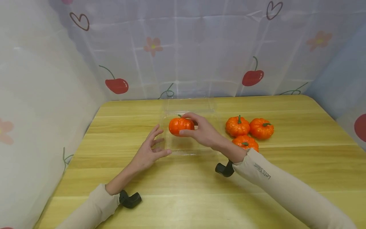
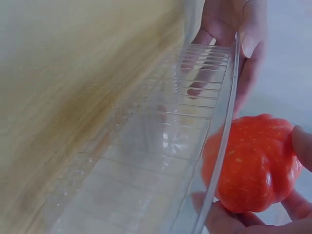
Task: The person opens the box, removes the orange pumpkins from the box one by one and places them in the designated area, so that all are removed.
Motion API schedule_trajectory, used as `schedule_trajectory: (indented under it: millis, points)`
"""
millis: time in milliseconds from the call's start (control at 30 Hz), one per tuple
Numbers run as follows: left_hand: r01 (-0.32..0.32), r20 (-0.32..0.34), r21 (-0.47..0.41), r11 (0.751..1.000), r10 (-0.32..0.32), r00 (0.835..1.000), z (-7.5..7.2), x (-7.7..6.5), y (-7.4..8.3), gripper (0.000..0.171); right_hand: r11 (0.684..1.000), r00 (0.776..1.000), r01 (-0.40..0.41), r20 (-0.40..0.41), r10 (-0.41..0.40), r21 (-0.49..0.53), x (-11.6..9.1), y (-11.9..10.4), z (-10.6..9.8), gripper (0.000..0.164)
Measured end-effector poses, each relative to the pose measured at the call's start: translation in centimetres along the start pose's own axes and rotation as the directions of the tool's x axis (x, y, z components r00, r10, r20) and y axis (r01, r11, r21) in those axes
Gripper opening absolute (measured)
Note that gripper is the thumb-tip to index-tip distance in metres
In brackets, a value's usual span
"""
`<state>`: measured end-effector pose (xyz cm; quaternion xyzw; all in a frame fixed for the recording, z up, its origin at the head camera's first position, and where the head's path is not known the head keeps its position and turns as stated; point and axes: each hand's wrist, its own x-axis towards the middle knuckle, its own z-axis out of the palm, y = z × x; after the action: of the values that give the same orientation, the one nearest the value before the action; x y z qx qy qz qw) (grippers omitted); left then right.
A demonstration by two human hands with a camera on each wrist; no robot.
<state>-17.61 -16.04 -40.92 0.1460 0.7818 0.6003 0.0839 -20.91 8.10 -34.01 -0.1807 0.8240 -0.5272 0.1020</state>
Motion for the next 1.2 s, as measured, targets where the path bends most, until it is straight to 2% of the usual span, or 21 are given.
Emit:
schedule_trajectory:
  millis: [167, 367, 600, 800, 967, 1200]
  points:
    - [-0.007, 0.001, -0.005, 1.0, 0.007, 1.0, 0.0, 0.1, -0.1, 0.1, 0.998, 0.999, 0.039, 0.015, -0.04, 0.049, -1.1, 0.1, -0.6, 0.055]
    - [-0.013, 0.002, -0.007, 1.0, 0.013, 1.0, 0.1, 0.1, -0.2, 0.1, 0.995, 1.0, 0.02, 0.002, -0.021, 0.098, -2.3, 0.0, -1.4, 0.059]
    - [-0.006, -0.001, -0.012, 1.0, 0.006, 1.0, 0.1, 0.1, 0.0, 0.1, 0.996, 0.998, -0.037, -0.042, 0.04, 0.077, -4.2, 0.0, -2.3, 0.062]
    - [-0.012, 0.003, -0.011, 1.0, 0.012, 1.0, 0.1, 0.1, -0.1, 0.101, 0.999, 0.998, 0.009, -0.064, -0.007, 0.046, -5.4, 0.2, -2.9, 0.047]
    - [-0.004, 0.001, -0.007, 1.0, 0.004, 1.0, 0.1, 0.1, -0.1, 0.1, 0.999, 0.996, 0.015, -0.083, -0.011, 0.038, -6.3, 0.5, -3.3, 0.044]
    - [-0.005, 0.0, -0.009, 1.0, 0.005, 1.0, 0.0, 0.0, -0.1, 0.099, 0.999, 0.995, 0.002, -0.1, 0.001, 0.035, -7.1, 0.6, -4.2, 0.058]
